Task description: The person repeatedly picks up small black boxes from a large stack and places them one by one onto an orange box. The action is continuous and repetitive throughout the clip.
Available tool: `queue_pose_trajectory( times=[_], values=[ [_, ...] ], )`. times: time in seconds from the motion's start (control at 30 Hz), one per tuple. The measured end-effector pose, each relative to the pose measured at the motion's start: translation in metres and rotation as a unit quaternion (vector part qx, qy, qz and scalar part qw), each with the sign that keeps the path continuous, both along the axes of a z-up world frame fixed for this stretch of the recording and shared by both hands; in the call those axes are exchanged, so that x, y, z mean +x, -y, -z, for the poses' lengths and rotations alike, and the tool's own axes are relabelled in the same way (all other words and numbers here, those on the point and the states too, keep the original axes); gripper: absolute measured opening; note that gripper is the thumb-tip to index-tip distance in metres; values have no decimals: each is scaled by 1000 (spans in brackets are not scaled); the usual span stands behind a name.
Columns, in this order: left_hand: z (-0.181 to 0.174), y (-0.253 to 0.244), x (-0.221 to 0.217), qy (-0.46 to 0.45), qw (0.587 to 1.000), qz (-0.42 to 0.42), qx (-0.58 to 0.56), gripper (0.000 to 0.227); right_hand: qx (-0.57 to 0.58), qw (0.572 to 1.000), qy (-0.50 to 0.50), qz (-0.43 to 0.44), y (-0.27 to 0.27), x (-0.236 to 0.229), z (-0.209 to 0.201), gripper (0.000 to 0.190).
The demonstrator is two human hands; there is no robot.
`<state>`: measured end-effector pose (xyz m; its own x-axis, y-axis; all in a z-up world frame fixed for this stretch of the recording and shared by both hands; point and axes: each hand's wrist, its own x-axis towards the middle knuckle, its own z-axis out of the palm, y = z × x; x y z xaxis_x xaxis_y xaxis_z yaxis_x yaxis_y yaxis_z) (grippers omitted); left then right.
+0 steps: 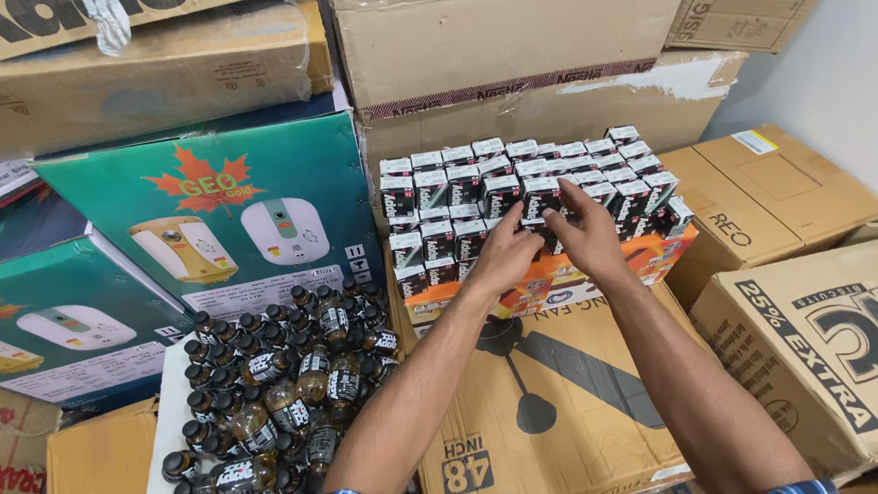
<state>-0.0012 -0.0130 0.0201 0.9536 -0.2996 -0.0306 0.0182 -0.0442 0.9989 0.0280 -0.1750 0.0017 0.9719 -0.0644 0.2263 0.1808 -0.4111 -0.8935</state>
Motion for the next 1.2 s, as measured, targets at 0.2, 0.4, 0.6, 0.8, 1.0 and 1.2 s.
queue_pose_trajectory(
  times=[0.2, 0.4, 0.6, 0.8, 1.0, 1.2],
  values=[
    [-1, 9, -7, 3, 1000, 2, 23, 78, 18, 998, 48, 21, 10, 13, 21, 58],
    [-31, 13, -37, 55, 996, 50, -49, 89, 103, 988, 94, 73, 30, -10, 22, 47],
    [-15, 38, -74, 17, 977, 105, -182, 96, 223, 965, 64, 120, 34, -95, 0, 51],
    [-3, 47, -150, -73, 955, 209, -198, 103, 240, 944, 65, 219, 41, -210, 3, 52],
    [33, 88, -237, -142, 894, 365, -219, 97, 209, 908, 85, 352, 59, -360, 2, 53],
    [38, 127, -365, -191, 809, 512, -219, 101, 202, 843, 130, 482, 62, -523, 1, 53]
  ],
)
